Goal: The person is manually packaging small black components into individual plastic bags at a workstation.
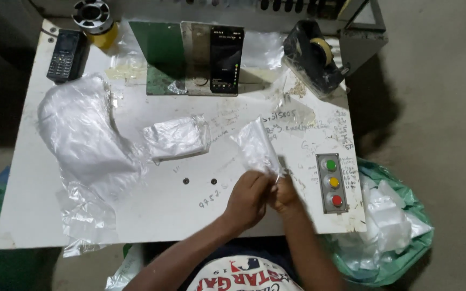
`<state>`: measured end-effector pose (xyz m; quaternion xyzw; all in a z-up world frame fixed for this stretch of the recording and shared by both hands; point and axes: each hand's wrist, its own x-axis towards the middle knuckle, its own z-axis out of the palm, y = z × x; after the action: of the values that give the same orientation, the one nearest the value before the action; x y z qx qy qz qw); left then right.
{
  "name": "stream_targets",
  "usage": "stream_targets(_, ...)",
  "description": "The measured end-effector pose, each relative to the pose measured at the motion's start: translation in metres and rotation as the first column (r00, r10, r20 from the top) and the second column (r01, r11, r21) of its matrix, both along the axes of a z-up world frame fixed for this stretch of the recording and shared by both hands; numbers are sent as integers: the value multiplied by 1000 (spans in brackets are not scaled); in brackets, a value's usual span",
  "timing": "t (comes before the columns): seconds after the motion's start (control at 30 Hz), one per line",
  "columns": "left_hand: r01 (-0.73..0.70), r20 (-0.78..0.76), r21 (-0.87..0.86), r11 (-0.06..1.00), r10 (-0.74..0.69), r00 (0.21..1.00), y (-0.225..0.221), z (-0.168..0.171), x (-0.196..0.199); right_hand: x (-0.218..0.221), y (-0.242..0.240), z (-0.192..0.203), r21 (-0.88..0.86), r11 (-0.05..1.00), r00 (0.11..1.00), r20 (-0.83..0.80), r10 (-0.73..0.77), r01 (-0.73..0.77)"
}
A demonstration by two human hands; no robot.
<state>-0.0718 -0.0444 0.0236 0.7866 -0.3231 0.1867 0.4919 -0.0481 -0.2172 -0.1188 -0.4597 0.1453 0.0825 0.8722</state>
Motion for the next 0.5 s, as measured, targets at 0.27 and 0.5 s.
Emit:
stream_targets(0.27, 6, -31, 218, 976, 0, 1000, 76, 19, 20, 7, 66, 120, 55, 990, 965, -222, 140, -131)
stream_targets(0.5, 172, -451, 310, 935, -15, 892, 65, -35, 47, 30, 28, 173, -56, 953, 940, -195, 281, -297)
